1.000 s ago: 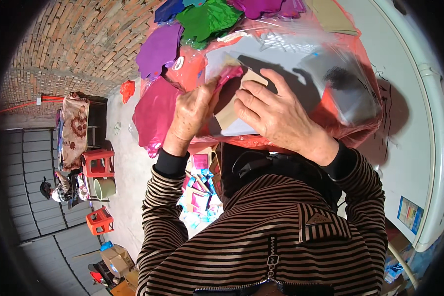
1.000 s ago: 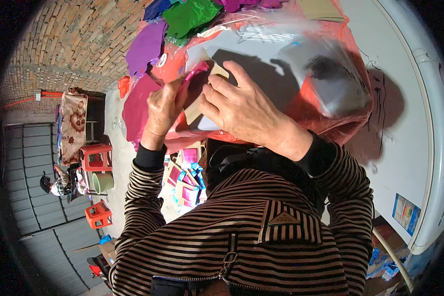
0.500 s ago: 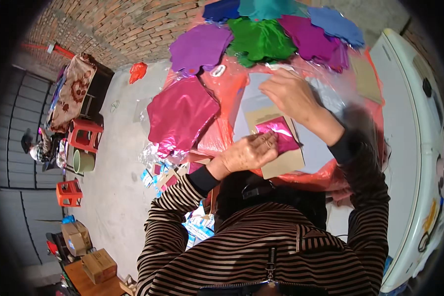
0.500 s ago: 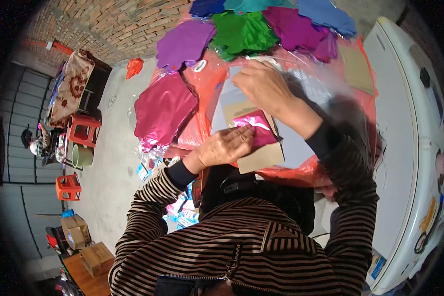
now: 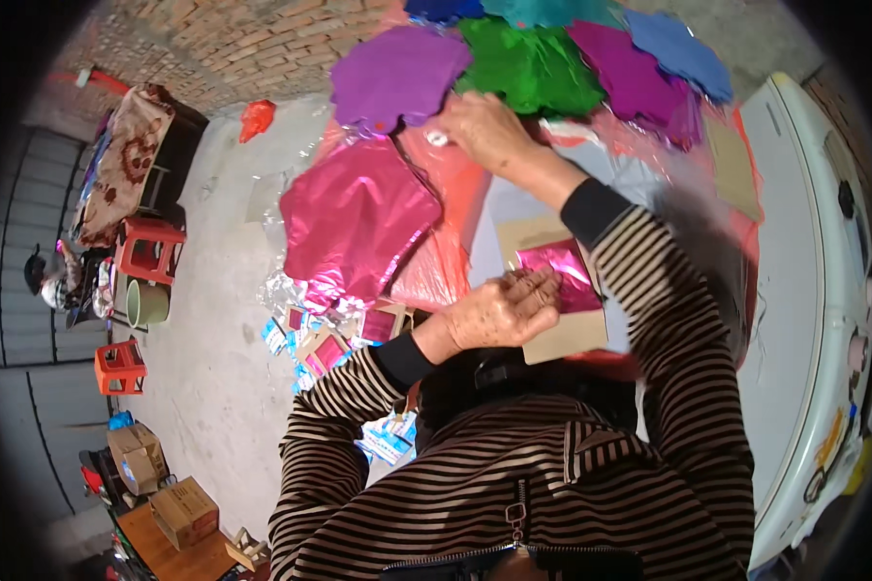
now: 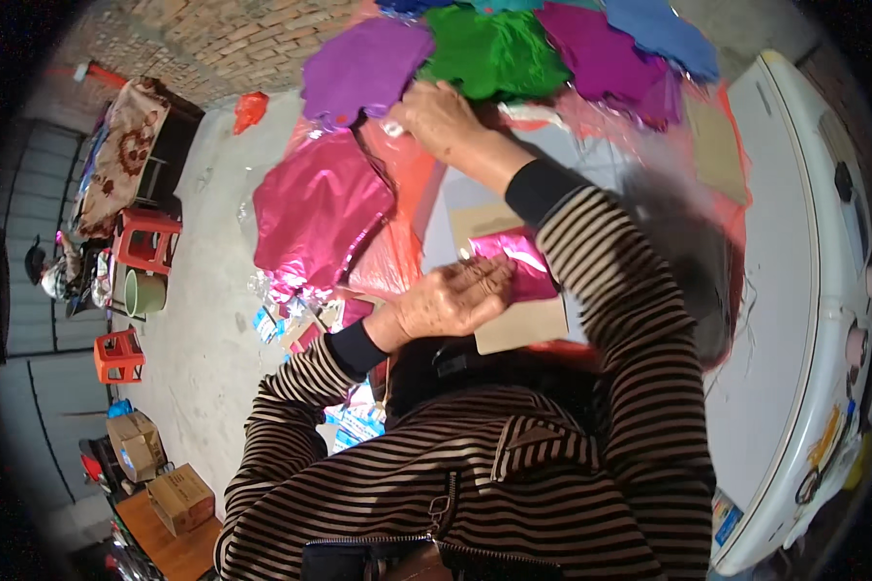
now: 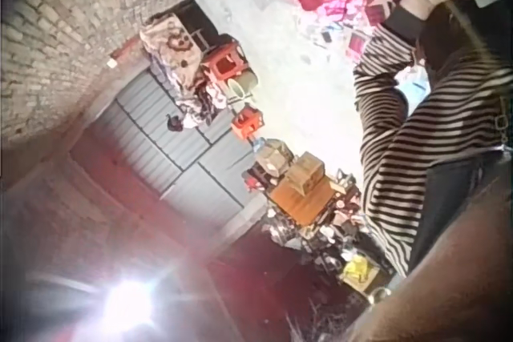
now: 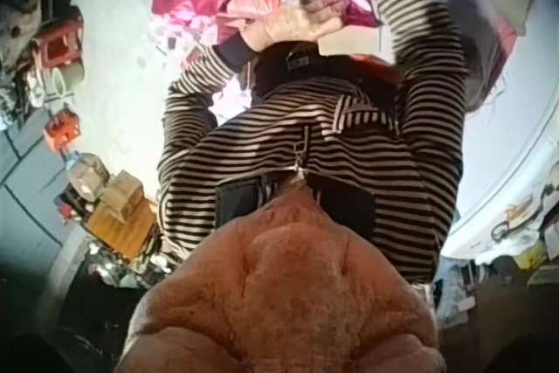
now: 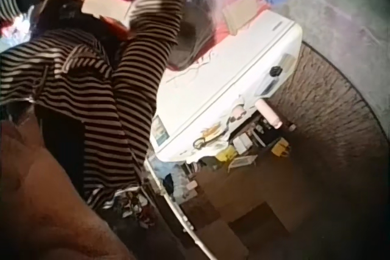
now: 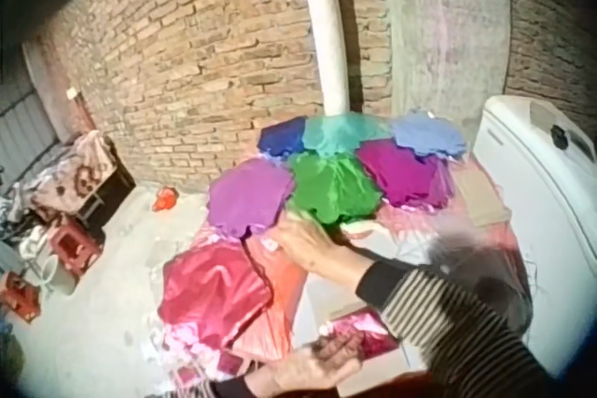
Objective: The person applies labels to small pink pouches and then organizes a bundle of white plastic strips.
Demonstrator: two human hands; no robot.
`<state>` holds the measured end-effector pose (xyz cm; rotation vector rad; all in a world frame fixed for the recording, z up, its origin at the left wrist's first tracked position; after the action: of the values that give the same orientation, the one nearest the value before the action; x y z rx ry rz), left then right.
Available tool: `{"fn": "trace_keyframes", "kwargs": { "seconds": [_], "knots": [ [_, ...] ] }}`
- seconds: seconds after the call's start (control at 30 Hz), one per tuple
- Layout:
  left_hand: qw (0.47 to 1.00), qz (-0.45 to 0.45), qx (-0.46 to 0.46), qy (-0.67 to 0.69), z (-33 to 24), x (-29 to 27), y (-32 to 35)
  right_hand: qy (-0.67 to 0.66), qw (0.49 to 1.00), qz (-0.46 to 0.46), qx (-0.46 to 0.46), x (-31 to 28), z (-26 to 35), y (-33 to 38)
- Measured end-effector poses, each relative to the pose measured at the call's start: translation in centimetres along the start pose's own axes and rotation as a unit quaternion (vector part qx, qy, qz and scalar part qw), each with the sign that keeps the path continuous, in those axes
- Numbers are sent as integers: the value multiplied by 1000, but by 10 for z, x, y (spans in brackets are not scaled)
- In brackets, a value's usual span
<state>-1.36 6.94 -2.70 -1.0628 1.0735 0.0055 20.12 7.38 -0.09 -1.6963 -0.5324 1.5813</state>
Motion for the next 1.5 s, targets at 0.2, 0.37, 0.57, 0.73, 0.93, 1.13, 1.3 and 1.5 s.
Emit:
{"fn": "trace_keyframes", "kwargs": {
  "seconds": [0.2,0.37,0.57,0.73,0.93,1.13,1.3,1.5],
  "knots": [
    [1000,-29,-10,3,5,-4,-1,-99,994,-18,44,-144,18,64],
    [999,-29,-10,-6,6,1,-1,-146,978,112,100,-227,97,145],
    [999,-8,-17,27,4,-5,-4,-75,983,56,157,-209,139,172],
    [999,-11,-23,32,4,-3,-5,26,980,18,198,-184,141,187],
    [999,-2,-20,31,5,-4,-4,13,977,-57,205,-193,147,195],
    [1000,1,-15,21,5,-5,-5,59,988,5,140,-194,156,195],
    [1000,10,-2,8,4,-6,-6,77,980,53,175,-189,154,191],
    [1000,25,15,-2,3,-9,-9,99,985,-14,144,-200,155,210]
  ]
}}
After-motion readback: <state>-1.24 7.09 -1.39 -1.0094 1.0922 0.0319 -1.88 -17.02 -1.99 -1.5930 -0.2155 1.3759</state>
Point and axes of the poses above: each hand's wrist, its own y-axis away from the middle knuckle, its own x-axis out of the palm, z = x × y, the point moved 1 cm from there along -y, towards the middle knuckle, and after that the axes turned 13 degrees about -z, right-handed, at the moved point
